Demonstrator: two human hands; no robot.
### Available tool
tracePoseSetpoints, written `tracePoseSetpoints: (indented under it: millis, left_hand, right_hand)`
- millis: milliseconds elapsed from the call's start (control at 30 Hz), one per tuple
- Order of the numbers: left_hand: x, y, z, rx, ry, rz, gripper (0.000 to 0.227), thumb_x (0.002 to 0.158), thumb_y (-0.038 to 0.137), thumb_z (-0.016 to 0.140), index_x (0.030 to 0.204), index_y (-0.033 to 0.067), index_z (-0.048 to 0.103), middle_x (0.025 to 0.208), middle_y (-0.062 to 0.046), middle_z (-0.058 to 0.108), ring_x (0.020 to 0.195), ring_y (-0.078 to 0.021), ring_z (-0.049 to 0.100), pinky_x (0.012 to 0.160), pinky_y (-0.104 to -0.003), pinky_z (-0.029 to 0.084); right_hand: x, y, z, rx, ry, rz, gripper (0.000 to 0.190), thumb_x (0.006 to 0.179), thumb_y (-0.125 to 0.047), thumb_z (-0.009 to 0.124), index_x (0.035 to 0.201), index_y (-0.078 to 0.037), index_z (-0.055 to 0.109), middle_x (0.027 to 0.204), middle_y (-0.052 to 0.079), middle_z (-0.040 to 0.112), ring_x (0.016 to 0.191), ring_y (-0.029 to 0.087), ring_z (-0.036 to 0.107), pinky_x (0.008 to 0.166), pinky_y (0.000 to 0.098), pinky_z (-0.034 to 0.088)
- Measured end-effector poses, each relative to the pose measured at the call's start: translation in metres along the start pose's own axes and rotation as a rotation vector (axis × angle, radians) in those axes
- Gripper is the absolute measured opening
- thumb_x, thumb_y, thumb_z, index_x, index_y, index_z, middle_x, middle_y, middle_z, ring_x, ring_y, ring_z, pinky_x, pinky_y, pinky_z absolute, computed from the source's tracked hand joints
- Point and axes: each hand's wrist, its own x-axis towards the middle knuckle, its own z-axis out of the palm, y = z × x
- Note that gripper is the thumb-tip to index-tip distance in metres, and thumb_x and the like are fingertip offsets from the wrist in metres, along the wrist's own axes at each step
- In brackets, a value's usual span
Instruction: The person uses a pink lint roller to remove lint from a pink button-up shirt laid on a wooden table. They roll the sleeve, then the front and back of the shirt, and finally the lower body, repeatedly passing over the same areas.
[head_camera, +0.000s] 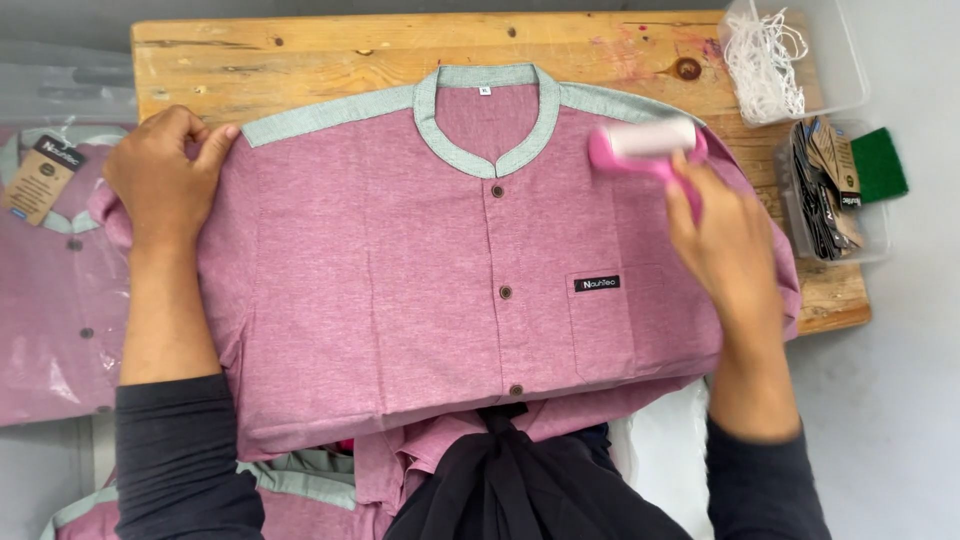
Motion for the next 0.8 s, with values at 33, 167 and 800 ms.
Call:
tracePoseSetpoints:
  millis: [33,167,800]
  left_hand:
    - [0.0,0.001,-0.001,-0.016,-0.004,-0.014,0.047,0.119,0.04,0.088,0.09,0.0164,0.06,0.087,0.005,0.065,0.078,-0.0155,0.058,0.07,-0.039,0.038]
    - [0.001,0.001,-0.001,0.007,0.018,0.004,0.046,0.118,0.041,0.088,0.09,0.0175,0.059,0.083,0.006,0.062,0.075,-0.0139,0.057,0.067,-0.036,0.039]
    - [0.005,0.005,-0.003,0.019,0.011,-0.015,0.047,0.113,0.041,0.084,0.084,0.0166,0.056,0.084,0.007,0.064,0.075,-0.0147,0.059,0.062,-0.036,0.038]
  right_hand:
    - [0.025,-0.001,0.01,0.067,0.073,-0.118,0.035,0.112,-0.012,0.045,0.138,-0.002,0.065,0.076,0.013,0.066,0.05,0.021,0.056,0.049,0.0342,0.05]
    - [0.053,-0.01,0.018,0.06,0.083,-0.031,0.039,0.109,-0.017,0.049,0.144,-0.005,0.061,0.092,0.024,0.073,0.075,0.039,0.069,0.071,0.0563,0.054]
    - [-0.07,0.01,-0.006,0.221,-0.05,0.011,0.041,0.098,-0.031,0.056,0.137,-0.023,0.067,0.13,0.001,0.072,0.088,0.02,0.066,0.081,0.0357,0.047]
